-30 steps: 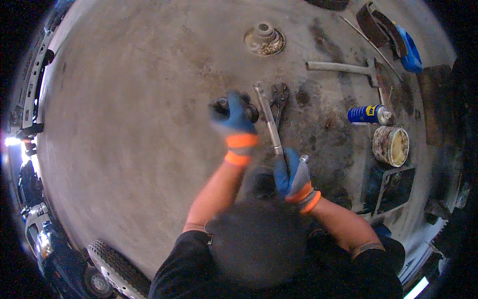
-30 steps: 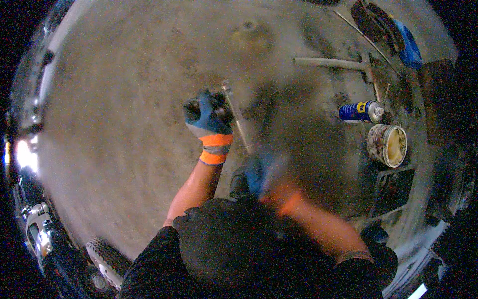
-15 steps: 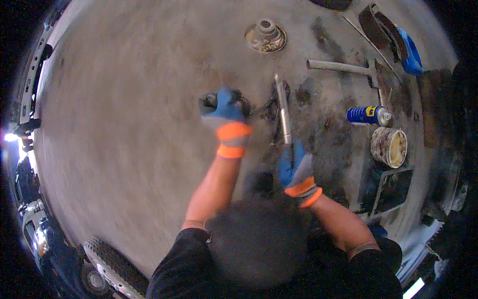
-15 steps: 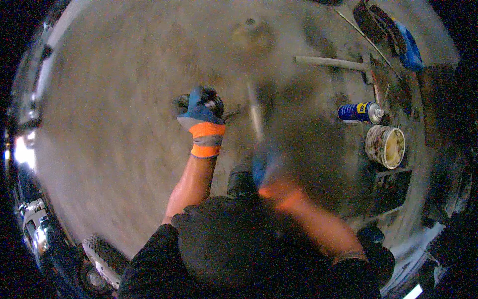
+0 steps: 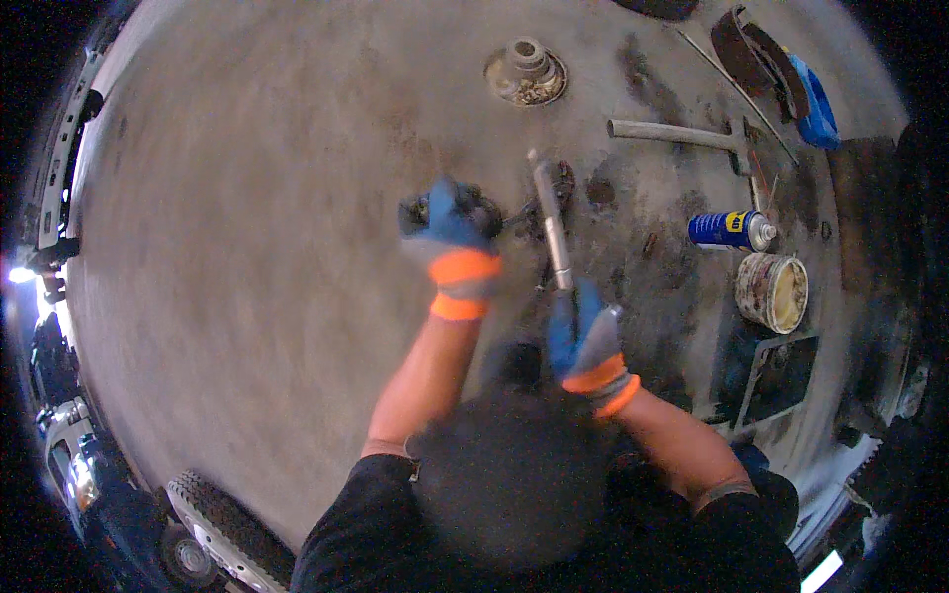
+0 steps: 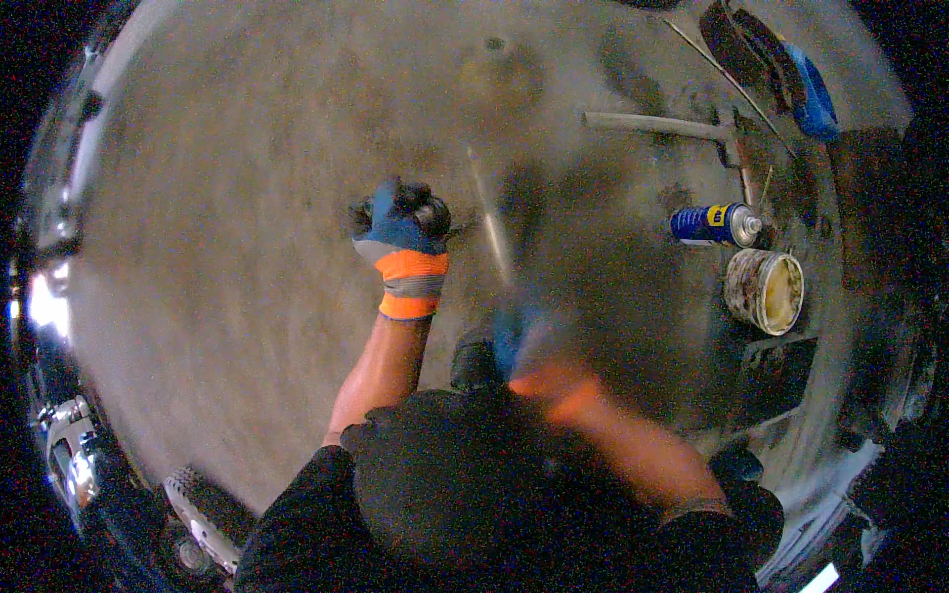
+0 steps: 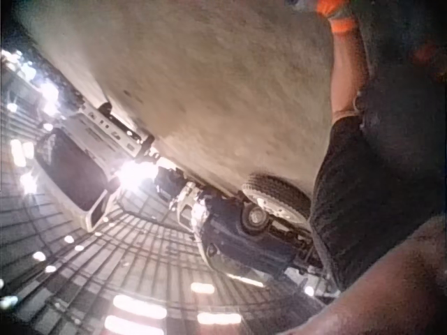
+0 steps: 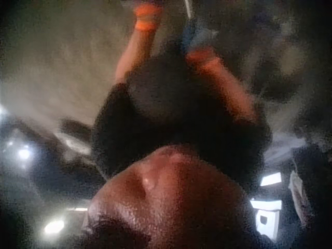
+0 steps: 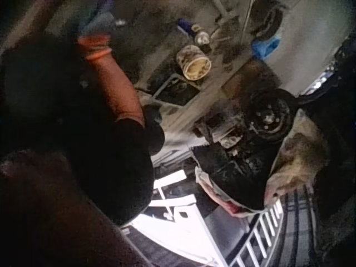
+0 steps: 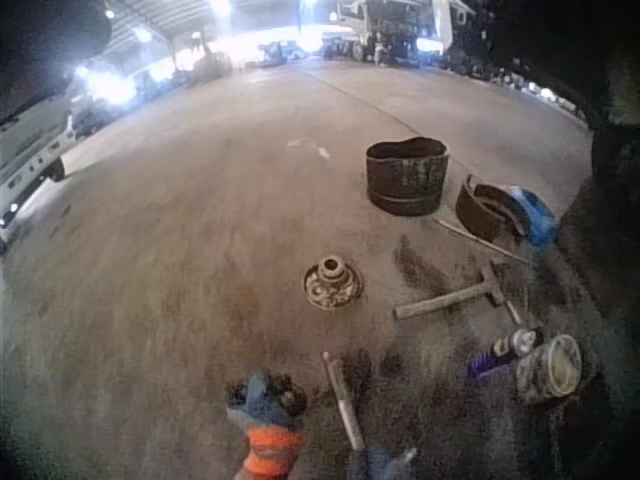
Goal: The person walks through a vehicle repair garage carrying a metal part and a spray can. They sit on the floor and use a wrench and spray lubricant to work on the part, manipulating it with gloved hands.
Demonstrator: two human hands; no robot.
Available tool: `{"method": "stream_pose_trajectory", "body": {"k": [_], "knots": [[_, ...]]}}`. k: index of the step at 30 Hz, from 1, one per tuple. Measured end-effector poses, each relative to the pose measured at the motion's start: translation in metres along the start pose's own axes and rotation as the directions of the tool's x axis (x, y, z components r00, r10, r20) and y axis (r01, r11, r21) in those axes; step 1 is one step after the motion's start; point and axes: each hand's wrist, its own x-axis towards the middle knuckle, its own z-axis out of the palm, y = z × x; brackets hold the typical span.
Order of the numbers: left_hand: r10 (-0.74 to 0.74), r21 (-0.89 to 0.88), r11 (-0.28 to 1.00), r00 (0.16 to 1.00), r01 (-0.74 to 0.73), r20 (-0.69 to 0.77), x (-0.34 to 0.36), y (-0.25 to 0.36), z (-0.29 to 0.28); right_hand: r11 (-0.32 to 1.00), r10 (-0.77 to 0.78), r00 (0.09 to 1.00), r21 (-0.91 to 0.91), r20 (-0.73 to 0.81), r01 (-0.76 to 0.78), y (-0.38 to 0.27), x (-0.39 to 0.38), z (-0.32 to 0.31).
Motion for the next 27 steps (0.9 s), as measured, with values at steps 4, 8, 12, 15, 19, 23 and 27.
{"method": "stream_pose_trajectory", "body": {"k": [4, 8, 12, 15, 19, 23, 27], "knots": [[-0.029, -0.048, 0.999, 0.988, 0.022, -0.150, -0.007, 0.007, 0.018, 0.997, -0.070, 0.995, 0.016, -0.076, 0.071, -0.009, 0.011, -0.005], [-0.131, -0.016, 0.991, 0.983, 0.130, -0.128, -0.006, 0.012, 0.017, 0.970, 0.161, 0.987, 0.188, -0.024, -0.153, -0.015, 0.009, 0.003], [-0.186, -0.120, 0.977, 0.977, 0.174, -0.103, -0.003, 0.028, 0.022, 0.859, 0.474, 0.866, 0.132, 0.159, -0.495, 0.012, -0.013, 0.035], [-0.044, 0.021, 0.999, 0.995, 0.046, -0.093, -0.009, 0.027, 0.017, 0.929, 0.318, 0.946, 0.178, 0.062, -0.324, -0.009, 0.002, 0.001], [-0.005, 0.040, 0.999, 0.996, 0.009, -0.085, -0.009, 0.018, 0.018, 0.612, 0.526, 0.850, 0.682, 0.025, -0.400, -0.062, 0.032, -0.045], [-0.076, 0.027, 0.997, 0.996, 0.077, -0.045, -0.011, 0.022, 0.022, 0.933, 0.253, 0.961, 0.235, 0.112, -0.273, -0.022, 0.005, -0.009], [-0.259, -0.097, 0.961, 0.966, 0.258, 0.005, -0.008, 0.026, 0.016, 0.814, 0.554, 0.791, 0.032, 0.259, -0.580, 0.016, -0.027, 0.038]]}}
